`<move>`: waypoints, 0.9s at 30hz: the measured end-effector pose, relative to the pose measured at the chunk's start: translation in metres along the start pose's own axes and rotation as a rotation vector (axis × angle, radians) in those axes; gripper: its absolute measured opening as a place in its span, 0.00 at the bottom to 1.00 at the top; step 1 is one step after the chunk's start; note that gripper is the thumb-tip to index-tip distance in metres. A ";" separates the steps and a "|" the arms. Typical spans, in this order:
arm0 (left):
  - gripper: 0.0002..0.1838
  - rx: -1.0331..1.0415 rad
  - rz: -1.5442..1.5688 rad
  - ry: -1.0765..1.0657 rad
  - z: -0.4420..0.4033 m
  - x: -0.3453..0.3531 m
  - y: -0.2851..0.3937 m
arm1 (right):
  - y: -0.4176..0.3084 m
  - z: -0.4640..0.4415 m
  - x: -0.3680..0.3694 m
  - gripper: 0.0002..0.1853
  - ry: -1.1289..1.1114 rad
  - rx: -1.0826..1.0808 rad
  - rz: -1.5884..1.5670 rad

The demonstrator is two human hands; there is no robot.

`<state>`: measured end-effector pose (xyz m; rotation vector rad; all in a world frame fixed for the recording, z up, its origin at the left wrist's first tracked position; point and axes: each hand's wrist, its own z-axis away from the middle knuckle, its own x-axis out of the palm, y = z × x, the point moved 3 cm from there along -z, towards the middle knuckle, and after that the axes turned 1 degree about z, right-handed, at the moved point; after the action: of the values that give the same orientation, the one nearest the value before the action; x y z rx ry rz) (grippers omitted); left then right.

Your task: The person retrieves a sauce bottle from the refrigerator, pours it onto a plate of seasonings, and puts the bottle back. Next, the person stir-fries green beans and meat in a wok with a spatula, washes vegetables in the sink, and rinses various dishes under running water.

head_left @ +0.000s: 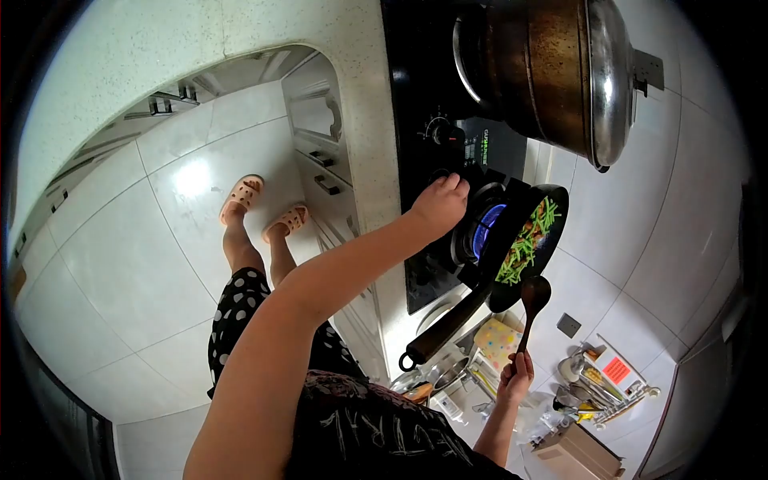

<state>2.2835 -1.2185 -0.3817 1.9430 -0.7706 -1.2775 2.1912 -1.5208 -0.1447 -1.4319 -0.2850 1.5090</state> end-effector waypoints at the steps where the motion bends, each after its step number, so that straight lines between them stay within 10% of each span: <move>1: 0.15 -0.011 0.013 -0.005 0.000 0.000 0.000 | -0.001 0.001 0.001 0.10 -0.001 -0.005 0.007; 27: 0.17 0.045 -0.081 -0.128 -0.004 -0.007 0.001 | 0.000 -0.008 -0.009 0.11 0.045 -0.030 0.077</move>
<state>2.2846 -1.2130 -0.3767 1.9603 -0.7967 -1.4569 2.1958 -1.5310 -0.1413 -1.5135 -0.2281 1.5386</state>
